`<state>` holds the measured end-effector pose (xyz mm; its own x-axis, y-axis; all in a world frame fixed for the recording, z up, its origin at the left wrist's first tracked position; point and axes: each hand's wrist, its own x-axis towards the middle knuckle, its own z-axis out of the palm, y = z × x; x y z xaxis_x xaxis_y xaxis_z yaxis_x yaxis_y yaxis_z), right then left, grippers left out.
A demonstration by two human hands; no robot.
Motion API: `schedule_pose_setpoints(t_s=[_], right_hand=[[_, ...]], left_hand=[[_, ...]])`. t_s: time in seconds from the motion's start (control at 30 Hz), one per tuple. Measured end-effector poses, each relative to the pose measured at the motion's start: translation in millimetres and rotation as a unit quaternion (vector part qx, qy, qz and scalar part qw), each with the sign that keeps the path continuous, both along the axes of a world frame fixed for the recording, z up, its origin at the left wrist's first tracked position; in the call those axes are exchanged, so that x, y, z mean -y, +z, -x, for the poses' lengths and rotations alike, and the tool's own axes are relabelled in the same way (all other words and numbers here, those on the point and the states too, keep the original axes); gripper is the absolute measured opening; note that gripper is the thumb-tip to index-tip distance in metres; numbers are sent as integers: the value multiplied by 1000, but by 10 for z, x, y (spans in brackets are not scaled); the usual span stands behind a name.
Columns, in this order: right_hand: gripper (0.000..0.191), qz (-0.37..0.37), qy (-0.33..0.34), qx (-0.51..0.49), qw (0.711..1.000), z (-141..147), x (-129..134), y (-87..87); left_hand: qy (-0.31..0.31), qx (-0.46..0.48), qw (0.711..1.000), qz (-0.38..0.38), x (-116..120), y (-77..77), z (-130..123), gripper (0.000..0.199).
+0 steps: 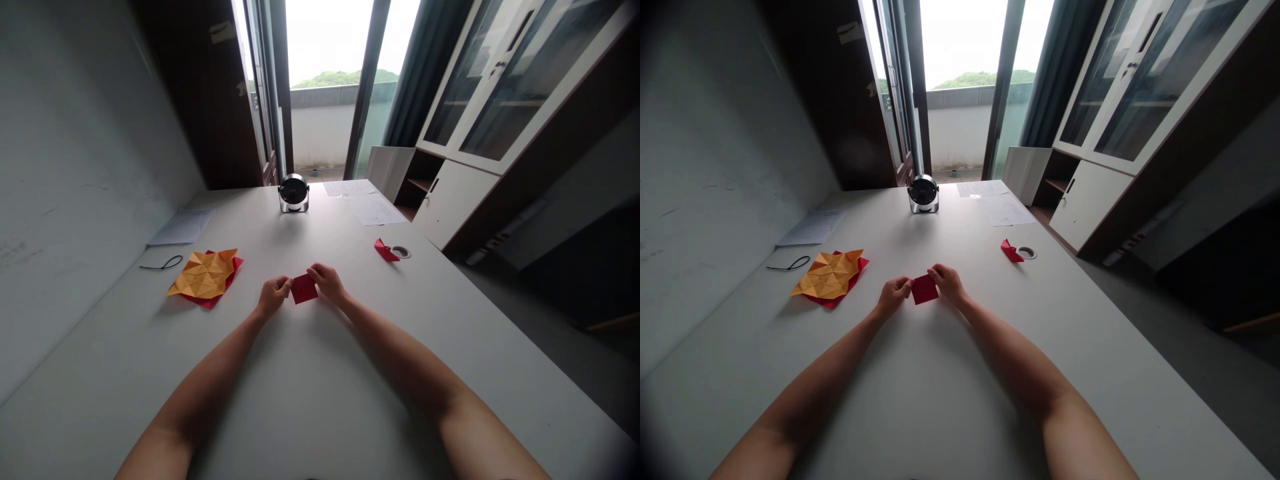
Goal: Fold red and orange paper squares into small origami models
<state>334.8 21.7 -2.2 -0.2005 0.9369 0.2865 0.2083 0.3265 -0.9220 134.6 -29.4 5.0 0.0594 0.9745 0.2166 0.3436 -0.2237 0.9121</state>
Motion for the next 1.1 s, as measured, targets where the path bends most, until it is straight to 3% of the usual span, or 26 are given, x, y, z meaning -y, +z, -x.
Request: schedule_pose_setpoints(t_s=[0.1, 0.37, 0.5, 0.67, 0.93, 1.1], right_hand=[[36, 18, 17, -27, 999, 5, 7, 6], [36, 94, 164, -80, 979, 16, 48, 72], [36, 87, 154, -71, 982, 17, 59, 72], [50, 124, 121, -117, 978, 35, 63, 44], [39, 111, 138, -161, 971, -5, 54, 103], [41, 142, 110, -189, 965, -32, 1, 73]], left_hand=[[-7, 9, 1000, -2, -6, -8, 7, 36], [-20, 101, 994, 19, -51, -86, 3, 31], [-29, 93, 995, 21, -48, -105, -6, 28], [-42, 76, 996, 21, -46, -98, -1, 28], [-36, 190, 980, 38, -86, -34, 27, 37], [-23, 221, 974, 39, -73, 9, 11, 37]])
